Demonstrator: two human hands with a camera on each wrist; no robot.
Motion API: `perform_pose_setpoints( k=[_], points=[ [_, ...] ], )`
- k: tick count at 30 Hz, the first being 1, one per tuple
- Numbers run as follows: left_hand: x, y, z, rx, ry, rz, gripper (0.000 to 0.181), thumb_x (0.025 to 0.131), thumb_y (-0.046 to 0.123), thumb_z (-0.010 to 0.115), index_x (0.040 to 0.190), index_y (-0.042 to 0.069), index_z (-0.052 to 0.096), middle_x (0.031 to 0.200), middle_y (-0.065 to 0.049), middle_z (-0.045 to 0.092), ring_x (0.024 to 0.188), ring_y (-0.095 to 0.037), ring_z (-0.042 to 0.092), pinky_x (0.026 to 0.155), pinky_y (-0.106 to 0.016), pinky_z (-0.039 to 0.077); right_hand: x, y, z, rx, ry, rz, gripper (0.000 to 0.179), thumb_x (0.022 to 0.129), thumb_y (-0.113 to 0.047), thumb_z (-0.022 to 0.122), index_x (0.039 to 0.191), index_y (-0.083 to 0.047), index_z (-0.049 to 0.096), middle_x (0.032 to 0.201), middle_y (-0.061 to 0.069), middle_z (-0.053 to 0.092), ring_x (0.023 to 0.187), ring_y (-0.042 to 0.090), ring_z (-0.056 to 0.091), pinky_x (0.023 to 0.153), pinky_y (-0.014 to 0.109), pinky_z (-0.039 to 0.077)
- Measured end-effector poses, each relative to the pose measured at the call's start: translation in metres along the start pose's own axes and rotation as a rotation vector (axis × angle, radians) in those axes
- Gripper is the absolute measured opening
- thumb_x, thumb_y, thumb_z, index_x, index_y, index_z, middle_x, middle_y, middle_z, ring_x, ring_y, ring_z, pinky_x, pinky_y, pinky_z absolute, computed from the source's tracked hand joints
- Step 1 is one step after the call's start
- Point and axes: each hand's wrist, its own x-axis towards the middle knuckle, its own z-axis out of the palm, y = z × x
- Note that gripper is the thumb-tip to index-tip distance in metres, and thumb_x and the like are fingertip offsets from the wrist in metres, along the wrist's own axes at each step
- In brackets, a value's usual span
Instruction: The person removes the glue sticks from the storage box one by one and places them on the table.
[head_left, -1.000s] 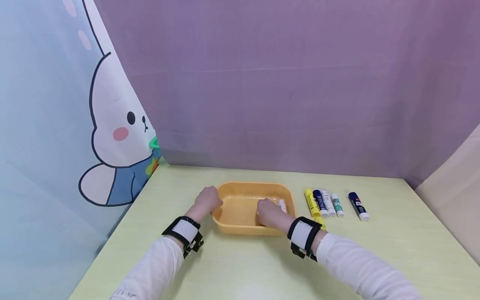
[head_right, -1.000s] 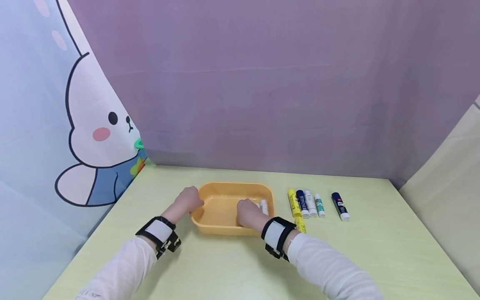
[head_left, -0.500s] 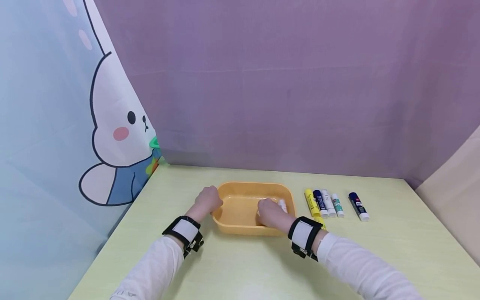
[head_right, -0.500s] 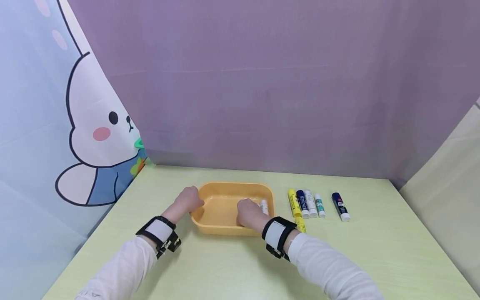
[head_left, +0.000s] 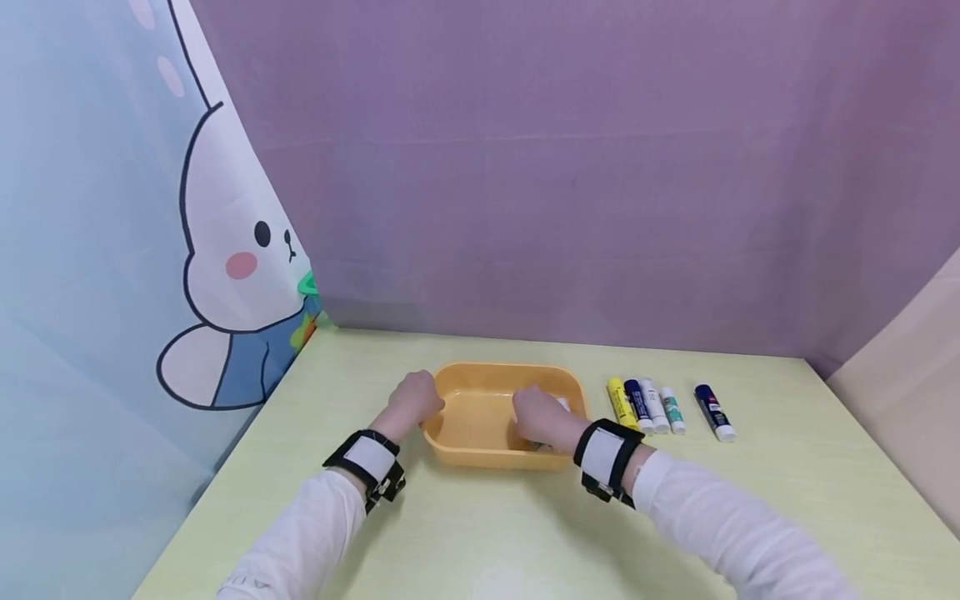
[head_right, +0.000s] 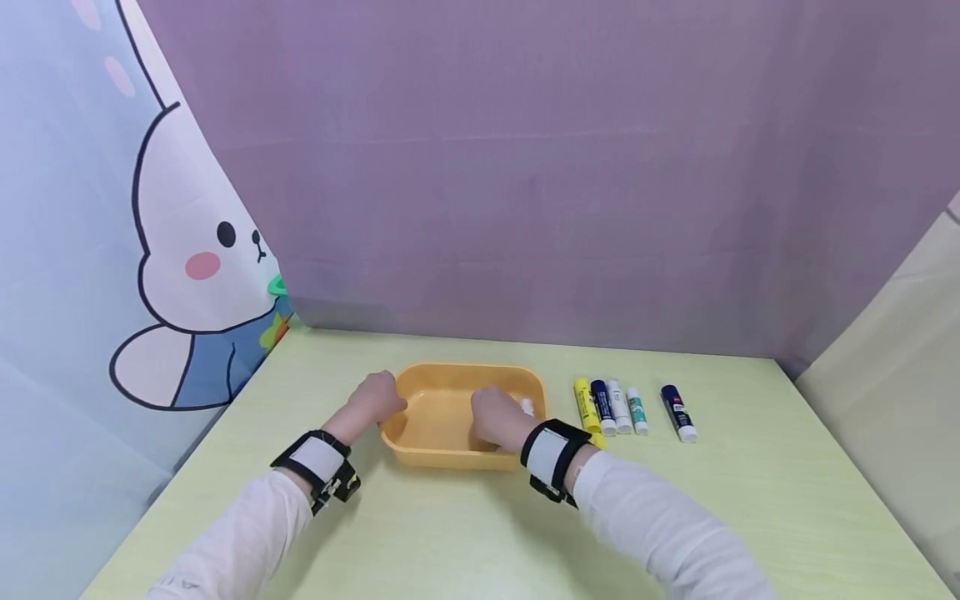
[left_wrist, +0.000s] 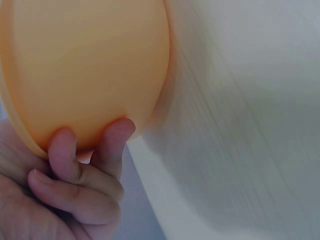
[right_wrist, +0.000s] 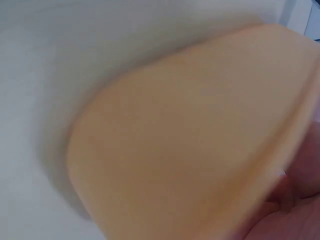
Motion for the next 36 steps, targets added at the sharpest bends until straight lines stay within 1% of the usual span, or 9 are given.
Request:
perform_pose_setpoints(
  k=[4,8,14,18,23,25,29,32,36],
  points=[
    [-0.001,0.001,0.000,0.005,-0.002,-0.001,0.022,0.085,0.009,0.058,0.101,-0.005,0.058,0.068,-0.010,0.059,0.048,-0.016,0.058,0.040,-0.022,0.045,-0.001,-0.001,-0.013,-0.002,-0.060,0.038,0.009,0.083,0.000,0.062,0.081,-0.001,0.053,0.069,0.007,0.050,0.051,0.014,0.047,0.043,0.021,0.037],
    [-0.001,0.001,0.000,0.014,0.001,-0.007,0.021,0.085,0.009,0.058,0.100,-0.005,0.058,0.068,-0.010,0.060,0.048,-0.016,0.059,0.040,-0.022,0.046,-0.003,-0.002,-0.028,0.030,-0.080,0.022,0.014,0.080,-0.002,0.067,0.082,-0.001,0.053,0.070,0.006,0.051,0.053,0.014,0.048,0.045,0.021,0.039],
    [-0.003,0.001,-0.001,-0.001,0.012,0.000,0.020,0.084,0.009,0.059,0.098,-0.005,0.057,0.069,-0.010,0.058,0.049,-0.016,0.058,0.040,-0.022,0.045,-0.009,-0.001,-0.053,-0.020,-0.075,0.007,0.027,0.074,-0.009,0.076,0.087,-0.003,0.053,0.078,0.005,0.053,0.065,0.016,0.051,0.055,0.026,0.045],
    [-0.004,0.002,-0.001,-0.001,0.018,0.008,0.019,0.084,0.009,0.058,0.097,-0.005,0.057,0.068,-0.010,0.058,0.048,-0.016,0.057,0.040,-0.022,0.044,-0.016,0.003,-0.067,-0.021,-0.060,-0.019,0.026,0.073,-0.009,0.077,0.088,-0.002,0.056,0.079,0.004,0.056,0.069,0.015,0.054,0.059,0.026,0.048],
    [-0.005,0.003,-0.001,0.004,0.021,0.011,0.019,0.084,0.009,0.058,0.097,-0.005,0.057,0.068,-0.009,0.058,0.048,-0.016,0.057,0.040,-0.022,0.044,-0.025,0.010,-0.085,-0.042,-0.021,-0.055,0.024,0.073,-0.008,0.075,0.089,0.000,0.058,0.079,0.005,0.058,0.068,0.015,0.055,0.058,0.025,0.048],
    [-0.005,0.003,-0.001,0.002,0.019,0.010,0.021,0.084,0.009,0.058,0.099,-0.005,0.057,0.069,-0.010,0.058,0.049,-0.016,0.057,0.040,-0.022,0.044,-0.028,0.014,-0.091,-0.019,-0.022,-0.045,0.024,0.075,-0.008,0.074,0.091,0.001,0.059,0.080,0.006,0.058,0.068,0.016,0.055,0.057,0.026,0.048],
    [-0.005,0.004,-0.001,0.006,0.012,-0.001,0.024,0.085,0.010,0.058,0.102,-0.006,0.056,0.070,-0.010,0.058,0.050,-0.016,0.058,0.041,-0.022,0.045,-0.035,0.024,-0.102,0.022,-0.034,0.041,0.028,0.078,-0.014,0.074,0.098,0.000,0.060,0.084,0.007,0.059,0.070,0.017,0.057,0.059,0.027,0.050],
    [-0.005,0.004,-0.001,0.007,0.010,-0.008,0.024,0.084,0.010,0.058,0.102,-0.005,0.056,0.071,-0.010,0.058,0.050,-0.016,0.058,0.042,-0.023,0.046,-0.042,0.033,-0.110,0.011,-0.030,0.099,0.033,0.079,-0.019,0.075,0.102,-0.001,0.061,0.089,0.008,0.061,0.072,0.018,0.057,0.061,0.028,0.052],
    [-0.005,0.004,-0.002,0.002,0.009,-0.009,0.022,0.084,0.010,0.058,0.100,-0.005,0.056,0.071,-0.010,0.058,0.050,-0.016,0.058,0.041,-0.023,0.046,-0.055,0.046,-0.119,0.014,-0.005,0.124,0.034,0.079,-0.020,0.075,0.103,0.000,0.062,0.087,0.009,0.062,0.070,0.018,0.058,0.060,0.027,0.052]
  ],
)
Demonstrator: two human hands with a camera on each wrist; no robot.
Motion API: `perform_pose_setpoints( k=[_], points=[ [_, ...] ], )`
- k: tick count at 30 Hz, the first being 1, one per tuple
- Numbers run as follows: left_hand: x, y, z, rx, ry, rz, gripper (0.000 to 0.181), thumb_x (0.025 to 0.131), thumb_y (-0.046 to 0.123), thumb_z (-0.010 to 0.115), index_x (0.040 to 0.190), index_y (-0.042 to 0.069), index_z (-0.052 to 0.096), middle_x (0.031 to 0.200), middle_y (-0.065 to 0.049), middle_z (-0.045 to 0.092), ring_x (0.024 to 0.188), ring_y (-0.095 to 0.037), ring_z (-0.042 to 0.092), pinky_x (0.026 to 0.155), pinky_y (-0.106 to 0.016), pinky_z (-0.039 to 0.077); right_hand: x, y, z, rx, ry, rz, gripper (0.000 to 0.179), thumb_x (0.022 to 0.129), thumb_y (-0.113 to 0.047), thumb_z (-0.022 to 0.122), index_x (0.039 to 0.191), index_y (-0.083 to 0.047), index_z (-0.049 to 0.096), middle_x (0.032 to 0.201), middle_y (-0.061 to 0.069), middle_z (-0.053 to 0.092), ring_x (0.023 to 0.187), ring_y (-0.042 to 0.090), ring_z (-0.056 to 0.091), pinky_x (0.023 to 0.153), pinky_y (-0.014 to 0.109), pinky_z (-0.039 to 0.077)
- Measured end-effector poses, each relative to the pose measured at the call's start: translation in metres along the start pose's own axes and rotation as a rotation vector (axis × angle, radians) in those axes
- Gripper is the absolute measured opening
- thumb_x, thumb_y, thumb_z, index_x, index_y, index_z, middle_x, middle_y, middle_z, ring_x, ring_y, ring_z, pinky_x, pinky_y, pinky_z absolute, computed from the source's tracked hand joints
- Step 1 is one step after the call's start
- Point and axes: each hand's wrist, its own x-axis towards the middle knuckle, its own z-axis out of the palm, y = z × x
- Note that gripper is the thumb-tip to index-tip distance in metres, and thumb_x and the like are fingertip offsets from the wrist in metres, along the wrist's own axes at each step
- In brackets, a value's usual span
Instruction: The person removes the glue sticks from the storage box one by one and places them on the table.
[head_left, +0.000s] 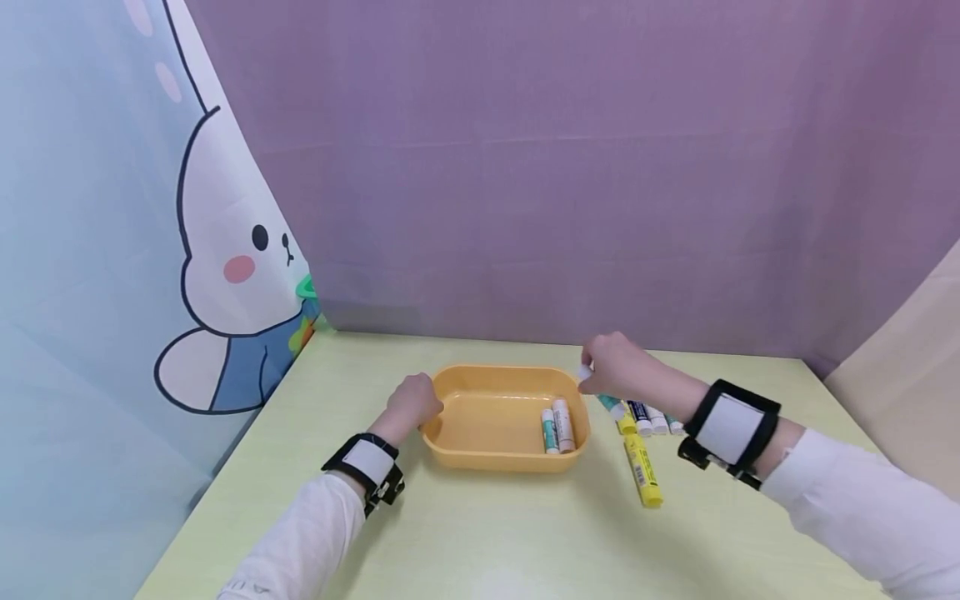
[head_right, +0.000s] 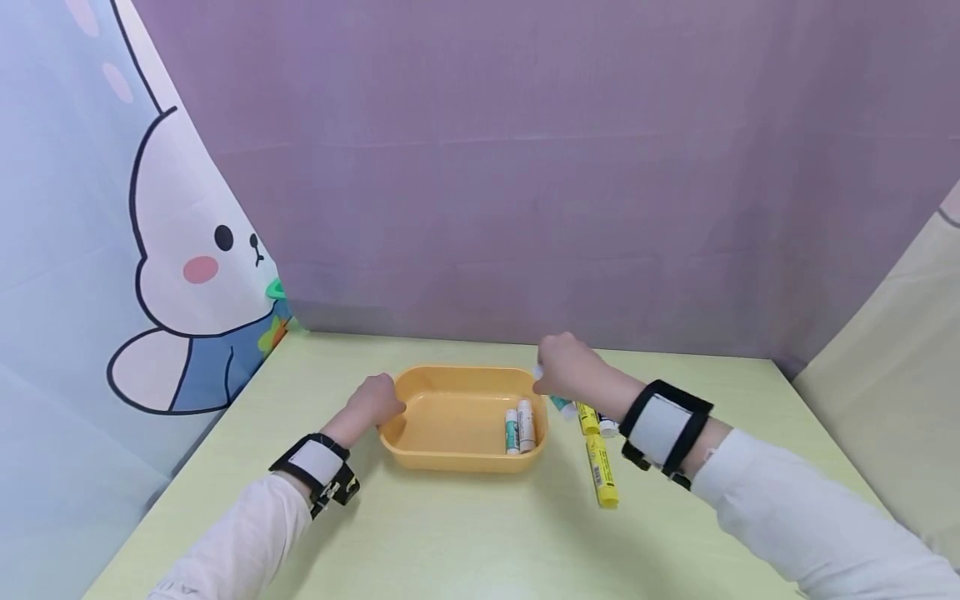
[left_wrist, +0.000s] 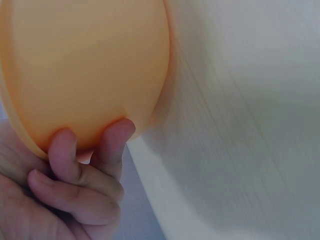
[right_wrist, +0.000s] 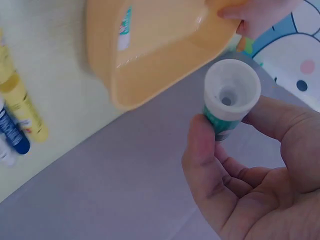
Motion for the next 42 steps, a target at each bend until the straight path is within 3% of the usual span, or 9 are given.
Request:
perform_pose_setpoints(
  k=[8,18,26,42],
  points=[
    [-0.002,-0.002,0.000,-0.006,0.011,-0.001,0.020,0.083,0.009,0.058,0.098,-0.004,0.056,0.072,-0.010,0.058,0.050,-0.016,0.057,0.041,-0.023,0.045,-0.022,0.033,-0.008,0.051,0.056,0.005,0.031,0.078,-0.019,0.075,0.097,0.000,0.061,0.080,0.008,0.062,0.066,0.016,0.057,0.056,0.026,0.049],
    [0.001,-0.006,0.002,0.000,0.023,0.042,0.020,0.084,0.010,0.058,0.097,-0.005,0.058,0.069,-0.009,0.059,0.047,-0.015,0.057,0.040,-0.022,0.045,-0.044,0.068,-0.005,0.148,0.051,0.051,0.037,0.081,-0.021,0.073,0.103,0.004,0.058,0.084,0.011,0.060,0.061,0.015,0.056,0.049,0.025,0.052],
    [0.003,-0.005,0.003,-0.006,0.022,0.026,0.019,0.084,0.009,0.059,0.098,-0.004,0.058,0.069,-0.009,0.059,0.047,-0.015,0.057,0.040,-0.022,0.045,-0.056,0.090,0.010,0.178,0.030,0.065,0.037,0.082,-0.021,0.071,0.102,0.004,0.055,0.078,0.006,0.057,0.054,0.012,0.055,0.050,0.027,0.051],
    [0.005,-0.005,0.003,0.006,0.022,0.022,0.019,0.084,0.010,0.059,0.097,-0.004,0.058,0.068,-0.009,0.058,0.048,-0.015,0.057,0.040,-0.023,0.045,-0.064,0.127,0.049,0.287,-0.001,0.124,0.041,0.081,-0.023,0.072,0.106,0.006,0.059,0.085,0.008,0.059,0.059,0.013,0.057,0.052,0.028,0.054]
  ],
)
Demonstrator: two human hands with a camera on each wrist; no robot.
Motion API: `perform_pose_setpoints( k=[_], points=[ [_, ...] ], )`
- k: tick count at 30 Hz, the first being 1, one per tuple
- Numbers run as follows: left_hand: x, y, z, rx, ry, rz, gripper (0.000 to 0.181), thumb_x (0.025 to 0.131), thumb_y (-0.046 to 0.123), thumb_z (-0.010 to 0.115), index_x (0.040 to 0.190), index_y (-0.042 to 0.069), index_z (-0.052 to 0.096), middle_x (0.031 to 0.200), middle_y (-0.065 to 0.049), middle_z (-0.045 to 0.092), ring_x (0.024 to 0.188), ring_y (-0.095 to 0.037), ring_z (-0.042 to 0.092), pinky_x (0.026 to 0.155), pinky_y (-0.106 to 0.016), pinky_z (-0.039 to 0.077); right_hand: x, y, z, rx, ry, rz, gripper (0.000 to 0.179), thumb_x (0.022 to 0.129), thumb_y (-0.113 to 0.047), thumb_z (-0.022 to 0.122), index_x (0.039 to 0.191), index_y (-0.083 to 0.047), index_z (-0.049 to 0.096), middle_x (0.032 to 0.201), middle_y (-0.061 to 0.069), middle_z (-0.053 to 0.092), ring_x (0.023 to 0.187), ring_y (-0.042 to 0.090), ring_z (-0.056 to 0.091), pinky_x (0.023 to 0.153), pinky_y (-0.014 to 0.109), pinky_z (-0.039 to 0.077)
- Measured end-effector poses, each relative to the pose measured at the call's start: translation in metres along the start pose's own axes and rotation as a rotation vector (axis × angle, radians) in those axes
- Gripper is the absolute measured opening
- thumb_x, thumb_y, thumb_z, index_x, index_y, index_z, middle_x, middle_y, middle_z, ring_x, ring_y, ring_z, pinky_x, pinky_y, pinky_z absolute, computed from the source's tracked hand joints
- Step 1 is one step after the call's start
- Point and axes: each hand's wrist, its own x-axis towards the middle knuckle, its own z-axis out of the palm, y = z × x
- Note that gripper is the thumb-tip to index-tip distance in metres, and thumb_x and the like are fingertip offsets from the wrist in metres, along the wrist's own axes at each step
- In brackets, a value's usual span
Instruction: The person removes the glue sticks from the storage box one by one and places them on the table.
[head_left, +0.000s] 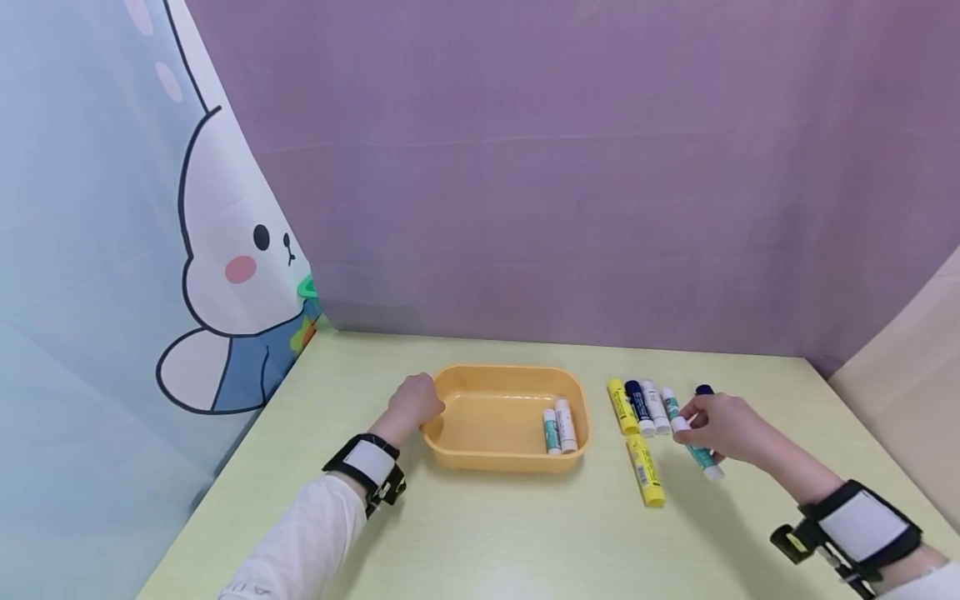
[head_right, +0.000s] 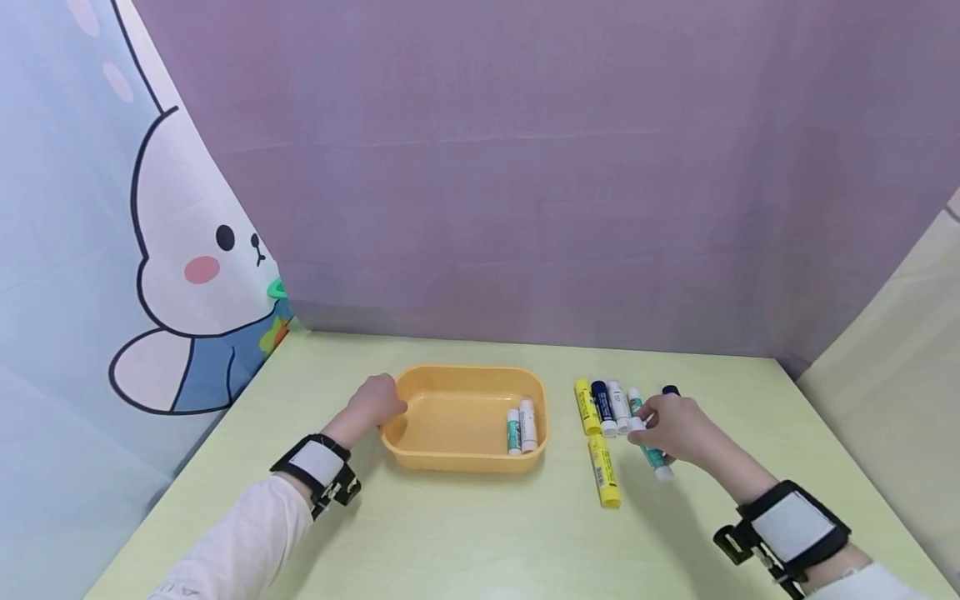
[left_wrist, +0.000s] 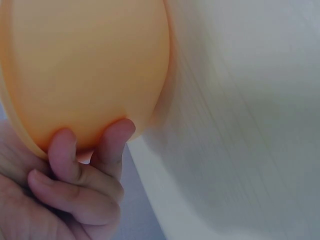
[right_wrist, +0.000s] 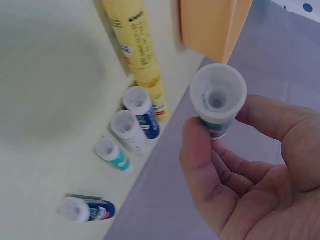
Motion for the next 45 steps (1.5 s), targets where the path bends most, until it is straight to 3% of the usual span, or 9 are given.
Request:
perform_pose_setpoints(
  k=[20,33,45],
  points=[
    [-0.002,0.001,0.000,-0.015,0.007,0.005,0.018,0.083,0.009,0.059,0.095,-0.004,0.059,0.068,-0.009,0.059,0.047,-0.016,0.057,0.039,-0.023,0.045,0.002,0.036,0.049,0.125,0.010,0.081,0.029,0.082,-0.018,0.070,0.099,0.003,0.060,0.079,0.006,0.056,0.056,0.014,0.057,0.051,0.029,0.053],
    [-0.003,0.001,-0.001,-0.003,0.005,0.011,0.028,0.085,0.011,0.059,0.106,-0.007,0.055,0.072,-0.010,0.057,0.049,-0.016,0.058,0.040,-0.022,0.046,0.010,0.042,0.064,0.119,0.003,0.120,0.028,0.082,-0.021,0.071,0.096,0.001,0.061,0.075,0.005,0.056,0.056,0.015,0.055,0.052,0.029,0.052],
    [-0.001,0.001,0.000,0.002,0.004,0.013,0.026,0.085,0.010,0.059,0.105,-0.007,0.056,0.070,-0.010,0.058,0.048,-0.016,0.058,0.040,-0.023,0.045,0.015,0.039,0.070,0.119,0.017,0.138,0.031,0.080,-0.023,0.073,0.096,0.000,0.060,0.077,0.006,0.056,0.057,0.015,0.055,0.052,0.027,0.050]
  ],
)
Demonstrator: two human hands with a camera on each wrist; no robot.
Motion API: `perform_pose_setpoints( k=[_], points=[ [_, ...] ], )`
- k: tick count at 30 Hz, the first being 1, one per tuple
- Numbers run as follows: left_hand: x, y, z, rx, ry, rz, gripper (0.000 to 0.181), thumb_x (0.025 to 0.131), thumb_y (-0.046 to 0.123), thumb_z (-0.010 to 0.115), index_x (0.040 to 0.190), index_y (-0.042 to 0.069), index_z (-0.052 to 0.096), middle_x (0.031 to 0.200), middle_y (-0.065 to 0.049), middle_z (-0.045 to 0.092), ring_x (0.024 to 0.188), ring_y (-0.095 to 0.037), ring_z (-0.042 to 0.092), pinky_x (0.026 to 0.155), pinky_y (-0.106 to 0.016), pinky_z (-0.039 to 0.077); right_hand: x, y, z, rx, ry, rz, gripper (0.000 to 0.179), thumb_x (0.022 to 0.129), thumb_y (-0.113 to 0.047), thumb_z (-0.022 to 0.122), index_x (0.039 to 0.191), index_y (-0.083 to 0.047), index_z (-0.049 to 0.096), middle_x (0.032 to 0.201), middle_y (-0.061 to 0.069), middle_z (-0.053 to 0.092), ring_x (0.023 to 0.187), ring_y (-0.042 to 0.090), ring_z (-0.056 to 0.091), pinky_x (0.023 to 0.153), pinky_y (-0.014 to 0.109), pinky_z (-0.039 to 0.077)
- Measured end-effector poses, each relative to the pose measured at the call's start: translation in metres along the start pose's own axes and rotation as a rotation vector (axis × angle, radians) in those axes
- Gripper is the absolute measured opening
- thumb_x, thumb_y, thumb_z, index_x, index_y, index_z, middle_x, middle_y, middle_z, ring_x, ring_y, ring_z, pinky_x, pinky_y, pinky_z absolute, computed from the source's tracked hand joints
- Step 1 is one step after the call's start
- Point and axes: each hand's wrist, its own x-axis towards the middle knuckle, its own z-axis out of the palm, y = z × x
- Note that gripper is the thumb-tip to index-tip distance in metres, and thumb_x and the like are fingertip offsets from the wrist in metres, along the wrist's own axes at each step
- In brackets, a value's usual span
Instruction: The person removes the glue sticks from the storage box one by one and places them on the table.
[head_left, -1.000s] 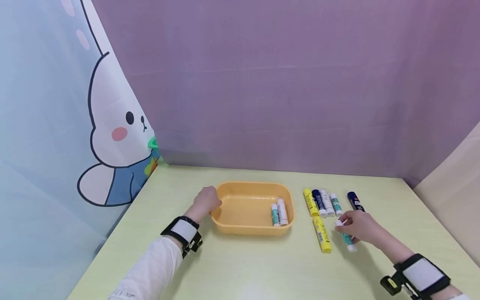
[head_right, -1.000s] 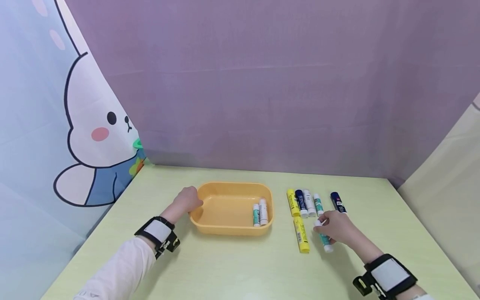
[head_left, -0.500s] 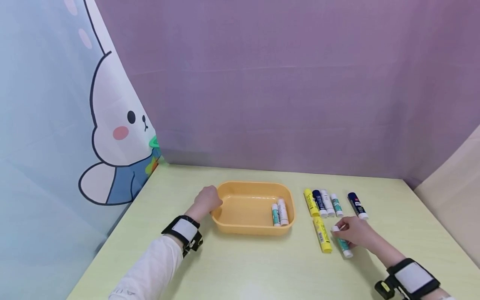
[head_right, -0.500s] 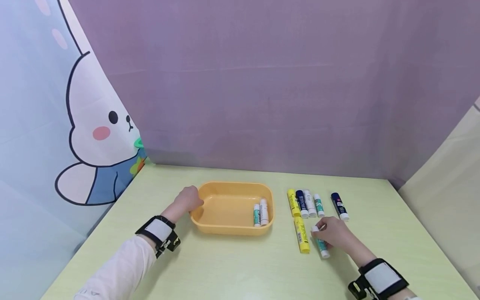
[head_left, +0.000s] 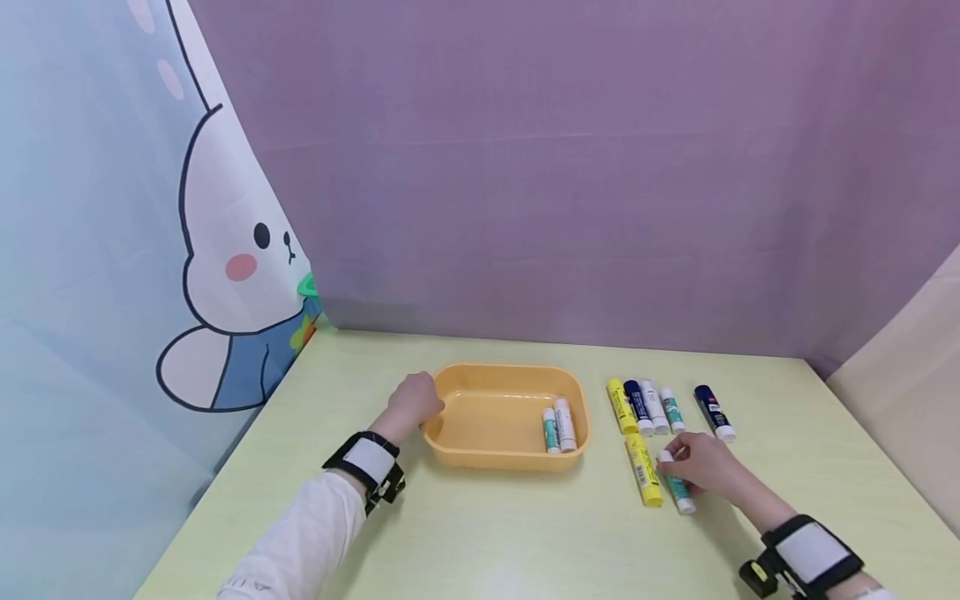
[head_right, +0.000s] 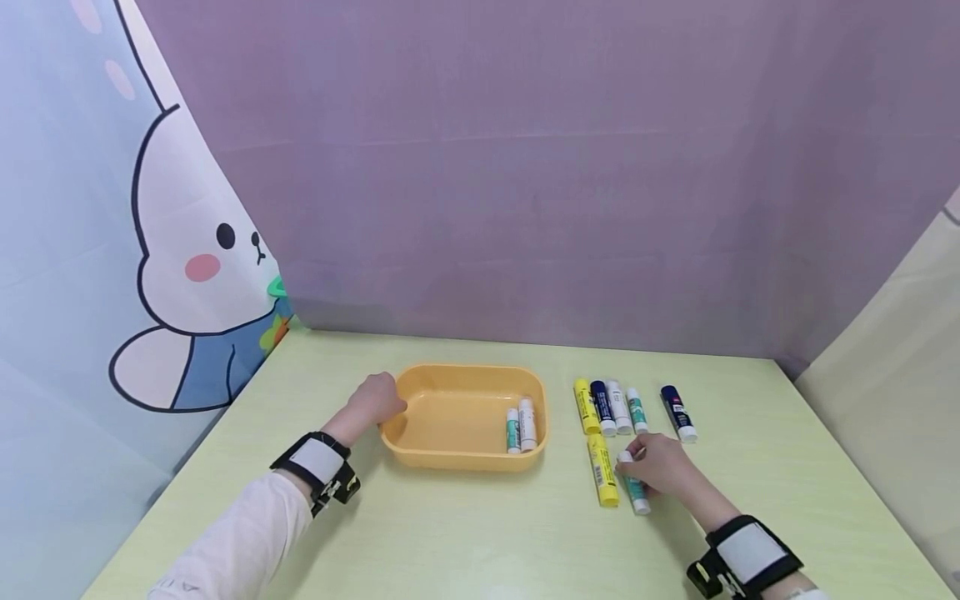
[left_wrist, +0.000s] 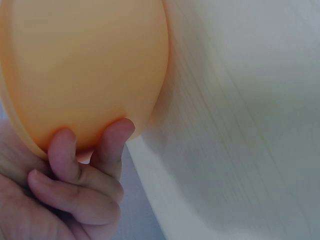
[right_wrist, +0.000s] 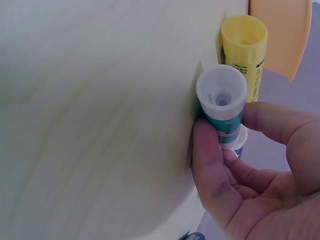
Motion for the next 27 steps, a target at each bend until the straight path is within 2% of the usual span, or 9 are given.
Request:
perform_pose_setpoints(
  k=[6,27],
  points=[
    [0.0003,-0.0006,0.0004,0.005,0.004,0.003,0.026,0.085,0.010,0.059,0.104,-0.007,0.057,0.069,-0.009,0.058,0.047,-0.015,0.058,0.039,-0.022,0.045,0.0016,-0.0024,0.0011,-0.014,-0.003,-0.019,0.033,0.080,-0.024,0.073,0.095,0.000,0.058,0.078,0.006,0.056,0.056,0.015,0.054,0.051,0.027,0.049],
    [-0.0015,-0.0008,-0.0001,-0.003,-0.003,0.006,0.029,0.085,0.012,0.060,0.106,-0.008,0.055,0.072,-0.010,0.058,0.049,-0.016,0.058,0.041,-0.022,0.045,0.0018,-0.0054,0.0018,-0.019,-0.025,0.004,0.031,0.081,-0.023,0.072,0.096,-0.003,0.054,0.078,0.005,0.054,0.057,0.016,0.053,0.052,0.028,0.050]
  ],
)
